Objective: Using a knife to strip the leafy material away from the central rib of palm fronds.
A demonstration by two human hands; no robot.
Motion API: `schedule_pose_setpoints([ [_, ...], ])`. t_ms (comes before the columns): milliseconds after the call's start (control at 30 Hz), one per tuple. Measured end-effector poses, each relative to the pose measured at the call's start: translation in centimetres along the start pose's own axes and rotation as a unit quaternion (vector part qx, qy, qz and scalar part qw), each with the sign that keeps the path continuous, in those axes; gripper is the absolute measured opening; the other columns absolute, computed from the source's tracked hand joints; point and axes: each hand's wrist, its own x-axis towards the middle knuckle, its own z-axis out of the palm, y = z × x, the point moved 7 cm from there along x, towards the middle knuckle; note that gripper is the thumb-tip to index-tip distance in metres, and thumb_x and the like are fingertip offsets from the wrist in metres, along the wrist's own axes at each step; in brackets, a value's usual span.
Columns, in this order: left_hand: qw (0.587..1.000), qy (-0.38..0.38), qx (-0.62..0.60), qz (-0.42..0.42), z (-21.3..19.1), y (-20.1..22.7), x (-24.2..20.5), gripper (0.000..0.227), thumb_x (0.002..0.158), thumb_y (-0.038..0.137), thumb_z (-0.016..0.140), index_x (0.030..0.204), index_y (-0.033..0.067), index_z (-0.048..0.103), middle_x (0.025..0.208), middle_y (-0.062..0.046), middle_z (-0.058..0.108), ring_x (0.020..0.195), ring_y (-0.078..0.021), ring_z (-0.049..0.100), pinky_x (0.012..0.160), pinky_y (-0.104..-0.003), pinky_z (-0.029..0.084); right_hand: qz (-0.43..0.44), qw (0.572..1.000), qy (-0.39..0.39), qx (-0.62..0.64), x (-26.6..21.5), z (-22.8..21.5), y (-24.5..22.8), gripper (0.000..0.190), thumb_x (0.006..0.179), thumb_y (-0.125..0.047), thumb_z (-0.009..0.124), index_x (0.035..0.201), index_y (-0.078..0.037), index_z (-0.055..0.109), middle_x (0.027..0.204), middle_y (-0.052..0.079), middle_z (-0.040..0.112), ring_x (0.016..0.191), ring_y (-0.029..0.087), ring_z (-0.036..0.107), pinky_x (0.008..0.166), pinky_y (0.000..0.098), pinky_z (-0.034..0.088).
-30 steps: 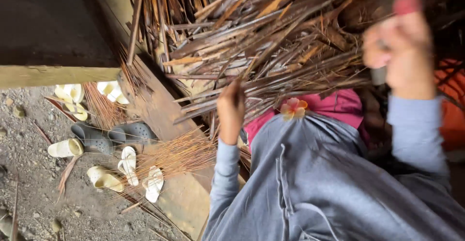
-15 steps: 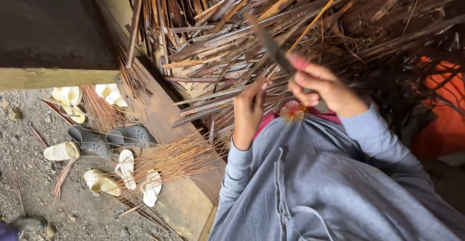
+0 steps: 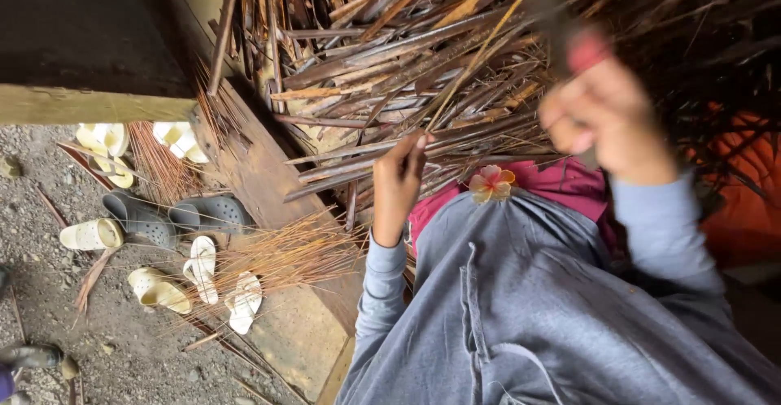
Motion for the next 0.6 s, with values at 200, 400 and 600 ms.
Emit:
schedule_pose_setpoints([
  [200,0.999,-0.036,0.004,0.016,1.4,-0.3,0.8,0.015,0.103,0.015,0.063,0.107,0.0114,0.077,0.084,-0.012,0.077,0.077,-0.0294,0.075,0.075,-0.039,0.056,0.11,0.964,-0.226,0.083,-1.5,6.4,11.1,0.058,0.106,-0.016,0.051,0.16,-0.009,0.031,0.083,0.018,0.058,0.047,0.006,0.045,0.036,0.0167,0.042],
  [400,0.991,-0.13,0.005,0.023,-6.5,-8.1,0.9,0.017,0.097,0.007,0.061,0.105,0.0025,0.075,0.086,-0.026,0.074,0.082,-0.0461,0.072,0.079,-0.053,0.054,0.137,0.973,-0.083,0.165,2.4,-2.3,10.9,0.008,0.105,-0.021,0.06,0.111,-0.016,0.057,0.086,0.0,0.05,0.049,0.001,0.038,0.04,0.0139,0.03],
  [600,0.89,-0.258,0.364,-0.092,-24.5,-22.0,-2.1,0.029,0.103,0.015,0.057,0.129,0.0157,0.07,0.13,-0.002,0.07,0.107,-0.0212,0.073,0.104,-0.036,0.056,-0.002,0.981,-0.015,0.192,1.5,-14.8,6.7,0.016,0.115,-0.04,0.062,0.108,-0.026,0.057,0.108,-0.016,0.057,0.066,-0.005,0.041,0.058,0.0084,0.037],
])
